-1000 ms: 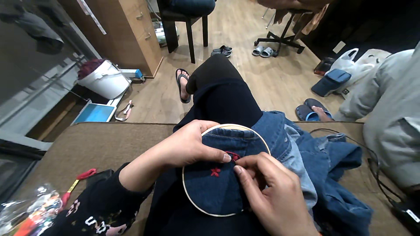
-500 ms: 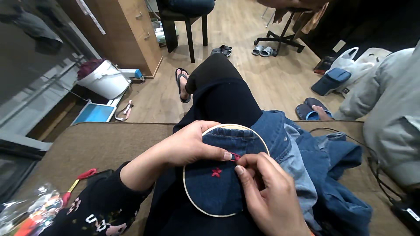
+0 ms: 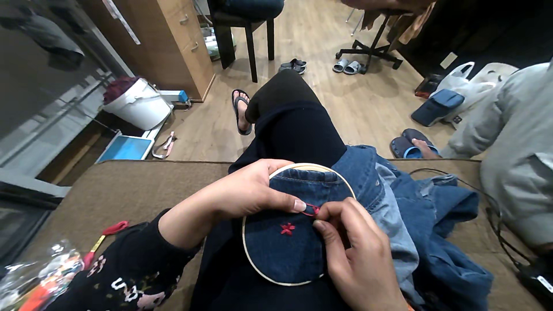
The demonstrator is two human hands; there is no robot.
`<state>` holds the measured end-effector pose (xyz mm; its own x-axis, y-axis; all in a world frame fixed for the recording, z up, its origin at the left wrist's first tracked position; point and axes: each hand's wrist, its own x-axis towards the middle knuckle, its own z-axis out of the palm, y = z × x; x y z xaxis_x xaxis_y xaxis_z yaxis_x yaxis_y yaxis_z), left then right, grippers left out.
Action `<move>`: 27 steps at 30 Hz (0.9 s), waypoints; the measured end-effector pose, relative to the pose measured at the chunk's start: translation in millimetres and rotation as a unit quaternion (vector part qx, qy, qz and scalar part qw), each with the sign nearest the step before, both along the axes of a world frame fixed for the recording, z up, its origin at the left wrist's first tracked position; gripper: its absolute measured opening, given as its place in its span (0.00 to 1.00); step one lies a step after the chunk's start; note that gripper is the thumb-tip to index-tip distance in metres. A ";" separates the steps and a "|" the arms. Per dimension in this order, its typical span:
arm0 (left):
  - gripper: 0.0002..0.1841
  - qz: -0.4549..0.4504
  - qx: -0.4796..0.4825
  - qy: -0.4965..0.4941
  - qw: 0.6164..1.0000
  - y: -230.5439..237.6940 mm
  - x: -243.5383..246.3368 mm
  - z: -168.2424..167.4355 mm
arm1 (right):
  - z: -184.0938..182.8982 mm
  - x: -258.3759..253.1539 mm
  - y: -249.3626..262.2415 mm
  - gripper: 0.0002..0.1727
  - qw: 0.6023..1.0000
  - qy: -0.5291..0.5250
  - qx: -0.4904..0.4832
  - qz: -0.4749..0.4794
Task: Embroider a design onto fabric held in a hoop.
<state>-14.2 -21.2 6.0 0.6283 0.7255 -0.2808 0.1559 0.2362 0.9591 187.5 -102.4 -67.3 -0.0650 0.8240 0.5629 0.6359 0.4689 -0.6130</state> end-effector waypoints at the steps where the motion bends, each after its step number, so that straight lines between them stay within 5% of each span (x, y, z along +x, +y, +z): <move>1: 0.23 -0.001 0.001 0.001 1.000 0.0 0.0 0.1 | 0.1 -0.1 0.2 0.09 1.000 -0.002 0.001 -0.001; 27: 0.23 -0.012 0.009 -0.007 1.000 0.0 -0.1 -1.0 | 0.3 -0.4 2.1 0.08 1.000 0.017 0.005 0.004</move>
<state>-14.3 -21.2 5.0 0.6492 0.7150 -0.2596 0.1479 0.2162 0.9651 187.1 -100.3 -67.0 -0.0522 0.8178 0.5731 0.6106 0.4803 -0.6297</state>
